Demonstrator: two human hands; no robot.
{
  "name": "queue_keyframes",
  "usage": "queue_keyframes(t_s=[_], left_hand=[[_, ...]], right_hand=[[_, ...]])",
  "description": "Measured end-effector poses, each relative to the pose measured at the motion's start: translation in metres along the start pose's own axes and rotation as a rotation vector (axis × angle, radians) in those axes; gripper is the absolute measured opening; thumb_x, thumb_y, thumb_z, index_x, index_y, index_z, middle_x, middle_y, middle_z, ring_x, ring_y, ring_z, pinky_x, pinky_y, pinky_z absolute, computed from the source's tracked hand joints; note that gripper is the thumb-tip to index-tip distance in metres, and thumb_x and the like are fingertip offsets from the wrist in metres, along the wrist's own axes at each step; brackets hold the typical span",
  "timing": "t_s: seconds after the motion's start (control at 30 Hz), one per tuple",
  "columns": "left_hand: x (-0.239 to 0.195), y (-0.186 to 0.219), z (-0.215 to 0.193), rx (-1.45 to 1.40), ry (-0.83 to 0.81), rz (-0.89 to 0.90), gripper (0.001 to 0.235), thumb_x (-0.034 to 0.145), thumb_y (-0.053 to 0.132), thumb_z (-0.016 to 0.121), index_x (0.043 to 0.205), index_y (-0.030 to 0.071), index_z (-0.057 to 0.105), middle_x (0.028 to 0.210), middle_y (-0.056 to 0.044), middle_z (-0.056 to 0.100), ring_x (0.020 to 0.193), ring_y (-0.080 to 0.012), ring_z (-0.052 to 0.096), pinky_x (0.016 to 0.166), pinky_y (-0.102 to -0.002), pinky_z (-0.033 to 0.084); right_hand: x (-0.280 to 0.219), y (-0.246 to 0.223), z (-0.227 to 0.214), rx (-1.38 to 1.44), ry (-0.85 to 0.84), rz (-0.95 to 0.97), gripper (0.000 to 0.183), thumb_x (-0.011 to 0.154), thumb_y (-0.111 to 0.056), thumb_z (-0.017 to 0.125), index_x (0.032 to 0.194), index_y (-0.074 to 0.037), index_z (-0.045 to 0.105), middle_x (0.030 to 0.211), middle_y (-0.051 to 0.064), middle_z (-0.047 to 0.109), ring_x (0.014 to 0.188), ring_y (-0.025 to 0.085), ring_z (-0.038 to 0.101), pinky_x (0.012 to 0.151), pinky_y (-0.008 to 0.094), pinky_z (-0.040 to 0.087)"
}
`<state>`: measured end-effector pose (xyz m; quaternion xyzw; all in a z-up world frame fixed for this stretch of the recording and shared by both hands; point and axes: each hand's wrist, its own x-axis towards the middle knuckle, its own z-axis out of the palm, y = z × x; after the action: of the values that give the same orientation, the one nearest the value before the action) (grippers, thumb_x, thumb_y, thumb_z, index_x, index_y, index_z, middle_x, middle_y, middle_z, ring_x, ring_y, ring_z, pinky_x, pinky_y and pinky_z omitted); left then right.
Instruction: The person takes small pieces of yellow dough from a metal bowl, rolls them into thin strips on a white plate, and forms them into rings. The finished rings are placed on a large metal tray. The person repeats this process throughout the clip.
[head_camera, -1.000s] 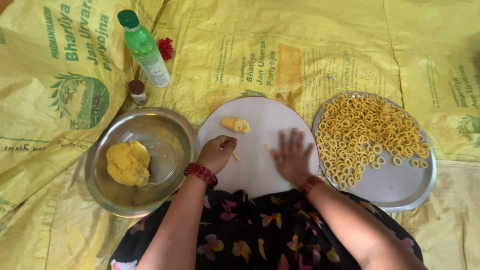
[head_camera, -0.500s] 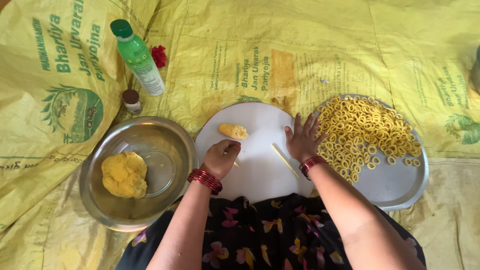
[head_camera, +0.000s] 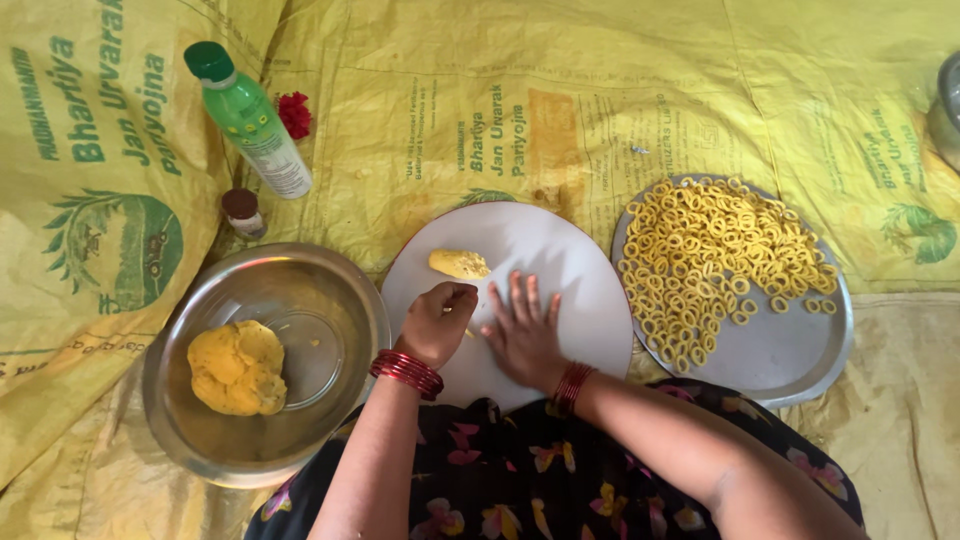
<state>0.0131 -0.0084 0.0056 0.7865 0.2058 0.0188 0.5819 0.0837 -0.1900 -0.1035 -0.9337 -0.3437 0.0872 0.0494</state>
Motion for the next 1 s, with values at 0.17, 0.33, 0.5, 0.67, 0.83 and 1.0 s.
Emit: queue_keyframes(t_s=[0.17,0.33,0.5,0.67,0.83,1.0], left_hand=[[-0.001,-0.002,-0.002,-0.002,0.008,0.022,0.036,0.092,0.031,0.062,0.115,0.005,0.074,0.103,-0.014,0.078,0.097,-0.0235,0.075,0.086,-0.035,0.057],[-0.003,0.004,-0.004,-0.026,-0.034,-0.044,0.037,0.093,0.032,0.062,0.116,0.006,0.073,0.104,-0.012,0.078,0.096,-0.0223,0.075,0.086,-0.034,0.057],[-0.004,0.009,-0.005,-0.019,-0.032,-0.04,0.037,0.093,0.032,0.062,0.116,0.006,0.073,0.104,-0.011,0.078,0.096,-0.0213,0.074,0.087,-0.034,0.056],[-0.005,0.01,-0.005,-0.006,-0.041,-0.056,0.036,0.093,0.032,0.061,0.115,0.006,0.073,0.104,-0.011,0.078,0.095,-0.0216,0.074,0.086,-0.034,0.056],[-0.004,0.008,-0.007,0.007,-0.038,-0.017,0.037,0.093,0.032,0.061,0.116,0.005,0.073,0.103,-0.012,0.078,0.095,-0.0223,0.074,0.086,-0.034,0.056],[-0.003,0.004,-0.005,0.016,-0.033,0.004,0.038,0.093,0.032,0.062,0.116,0.005,0.073,0.103,-0.013,0.078,0.096,-0.0227,0.074,0.086,-0.034,0.056]], right_hand=[[0.019,-0.001,-0.006,0.02,0.035,0.14,0.075,0.102,-0.059,0.025,0.164,-0.019,0.013,0.17,0.019,-0.002,0.156,0.042,-0.006,0.115,0.074,-0.002],[0.064,0.068,-0.026,0.049,0.021,0.329,0.08,0.099,-0.066,0.015,0.164,-0.021,0.008,0.169,0.019,-0.008,0.154,0.041,-0.013,0.114,0.073,-0.006],[0.057,0.128,-0.035,-0.002,0.095,0.341,0.075,0.101,-0.063,0.015,0.164,-0.021,0.014,0.17,0.02,-0.003,0.155,0.045,-0.008,0.114,0.075,0.0],[0.042,0.136,-0.03,-0.096,0.138,0.178,0.073,0.103,-0.061,0.017,0.164,-0.02,0.018,0.169,0.022,0.005,0.154,0.049,0.001,0.113,0.079,0.007],[0.028,0.128,-0.032,-0.139,0.147,0.065,0.071,0.104,-0.057,0.019,0.163,-0.017,0.02,0.167,0.026,0.009,0.153,0.051,0.004,0.11,0.08,0.012],[0.016,0.101,-0.032,-0.117,0.131,0.074,0.071,0.105,-0.056,0.022,0.163,-0.015,0.017,0.167,0.029,0.005,0.153,0.052,0.002,0.111,0.079,0.01]])
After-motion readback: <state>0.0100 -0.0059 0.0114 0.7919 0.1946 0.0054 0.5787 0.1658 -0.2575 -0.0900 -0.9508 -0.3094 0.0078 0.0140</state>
